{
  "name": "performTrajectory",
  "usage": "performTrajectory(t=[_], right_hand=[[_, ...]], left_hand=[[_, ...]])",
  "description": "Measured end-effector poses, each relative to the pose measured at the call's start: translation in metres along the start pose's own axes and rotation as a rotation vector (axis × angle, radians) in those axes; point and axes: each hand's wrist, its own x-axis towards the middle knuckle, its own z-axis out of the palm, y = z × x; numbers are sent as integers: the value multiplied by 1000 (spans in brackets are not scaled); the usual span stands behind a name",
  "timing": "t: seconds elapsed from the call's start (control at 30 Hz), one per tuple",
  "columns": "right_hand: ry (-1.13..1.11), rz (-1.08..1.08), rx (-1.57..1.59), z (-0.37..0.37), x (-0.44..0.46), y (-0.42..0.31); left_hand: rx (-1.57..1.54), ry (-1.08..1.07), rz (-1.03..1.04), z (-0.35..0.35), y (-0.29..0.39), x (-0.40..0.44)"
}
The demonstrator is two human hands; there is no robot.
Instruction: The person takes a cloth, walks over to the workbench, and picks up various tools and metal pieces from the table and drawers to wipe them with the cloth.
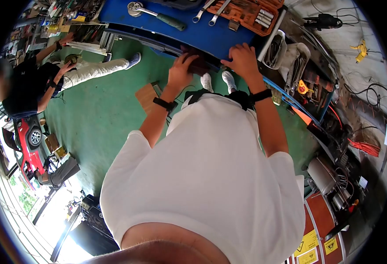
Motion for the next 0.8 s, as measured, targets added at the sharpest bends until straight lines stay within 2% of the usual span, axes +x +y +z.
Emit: performTrajectory(t=[0.07,0.23,0.37,0.43,0.6,0.7,0.77,0.8], right_hand=[[-50,-2,68,5,-1,-4],[92,53,39,12,-8,-19],[170,-40,72,17,-8,-17],[5,37,-20,15,-3,-19],[1,-24,66,18,8,-11],[-57,-89,91,20,10,-6],[-79,-106,71,18,10,-4],[-61,-99,102,16,8,-5]], left_hand=[[26,113,-41,-9,-8,9],[59,151,-160,-15,-19,26],[72,147,-139,1,-10,17],[37,111,-85,7,1,10],[-35,-16,42,11,24,-5],[-97,-53,-47,-4,24,-3],[-254,116,-130,-15,17,7],[-252,114,-127,-21,15,14]])
